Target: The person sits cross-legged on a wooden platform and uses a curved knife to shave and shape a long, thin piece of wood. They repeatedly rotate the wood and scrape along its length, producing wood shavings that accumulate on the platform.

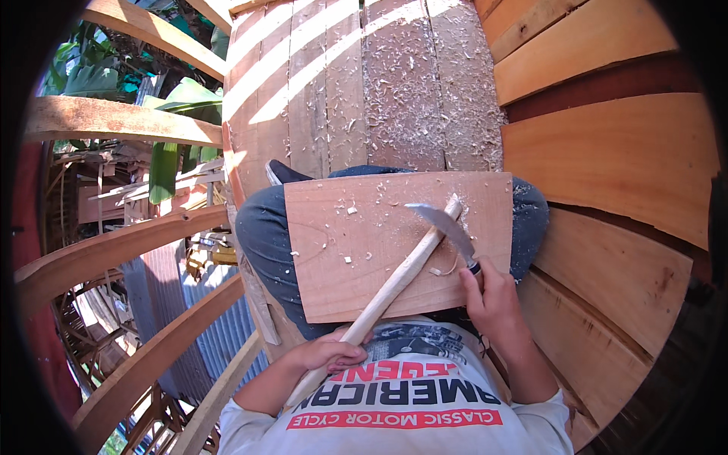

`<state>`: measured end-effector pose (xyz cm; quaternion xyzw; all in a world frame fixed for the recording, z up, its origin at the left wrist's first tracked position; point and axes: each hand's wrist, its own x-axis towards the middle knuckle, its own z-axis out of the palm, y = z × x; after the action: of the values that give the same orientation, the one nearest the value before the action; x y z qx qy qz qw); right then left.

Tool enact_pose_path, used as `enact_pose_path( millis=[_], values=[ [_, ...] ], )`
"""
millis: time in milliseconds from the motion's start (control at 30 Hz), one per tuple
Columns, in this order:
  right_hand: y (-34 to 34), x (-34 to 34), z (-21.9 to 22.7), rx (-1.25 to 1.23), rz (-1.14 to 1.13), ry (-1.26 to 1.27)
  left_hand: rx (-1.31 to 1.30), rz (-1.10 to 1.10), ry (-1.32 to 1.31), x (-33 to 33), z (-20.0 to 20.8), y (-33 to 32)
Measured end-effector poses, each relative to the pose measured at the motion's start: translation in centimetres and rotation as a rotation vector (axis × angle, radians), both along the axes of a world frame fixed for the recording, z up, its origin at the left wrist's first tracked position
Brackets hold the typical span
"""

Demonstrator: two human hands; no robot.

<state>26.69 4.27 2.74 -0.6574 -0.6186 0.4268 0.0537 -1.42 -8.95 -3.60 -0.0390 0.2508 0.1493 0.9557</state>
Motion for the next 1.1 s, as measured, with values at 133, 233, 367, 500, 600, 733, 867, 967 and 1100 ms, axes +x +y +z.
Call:
enact_pose_path(
  millis=[133, 233, 367, 500, 600, 733, 867, 967, 1100],
  values=[
    [-2.3, -0.9, 1.2, 0.002, 0.307, 0.094, 0.007, -0.026, 0.009, 0.0, 0.1, 0.5],
    [0.1, 0.5, 0.0, 0.039, 0.084, -0.023, 0.008, -0.008, 0.014, -0.1, 0.0, 0.1],
    [-0.7, -0.1, 0.8, -0.013, 0.163, 0.056, -0.046, -0.023, -0.019, 0.1, -0.2, 0.8],
    [-0.6, 1.0, -0.2, 0.029, 0.073, -0.012, -0.012, -0.008, -0.007, 0.1, 0.1, 0.4],
    [-0.3, 1.0, -0.5, 0.021, 0.041, -0.006, -0.061, -0.012, -0.035, 0.1, -0.3, 0.9],
    [1.2, 2.1, 0.2, 0.074, 0.103, -0.129, 0.013, -0.003, 0.082, 0.0, 0.3, 0.1],
    [-0.3, 1.8, -1.3, 0.143, 0.030, -0.055, -0.079, -0.004, 0.010, 0.2, 0.2, 0.9],
    [-0.5, 3.1, -2.4, 0.120, 0.036, 0.198, -0.017, 0.004, 0.041, -0.1, 0.5, 0.4],
    [-0.1, 3.9, -1.2, -0.761, -0.445, 0.914, -0.058, 0.015, 0.024, -0.1, 0.7, 0.4]
  ],
)
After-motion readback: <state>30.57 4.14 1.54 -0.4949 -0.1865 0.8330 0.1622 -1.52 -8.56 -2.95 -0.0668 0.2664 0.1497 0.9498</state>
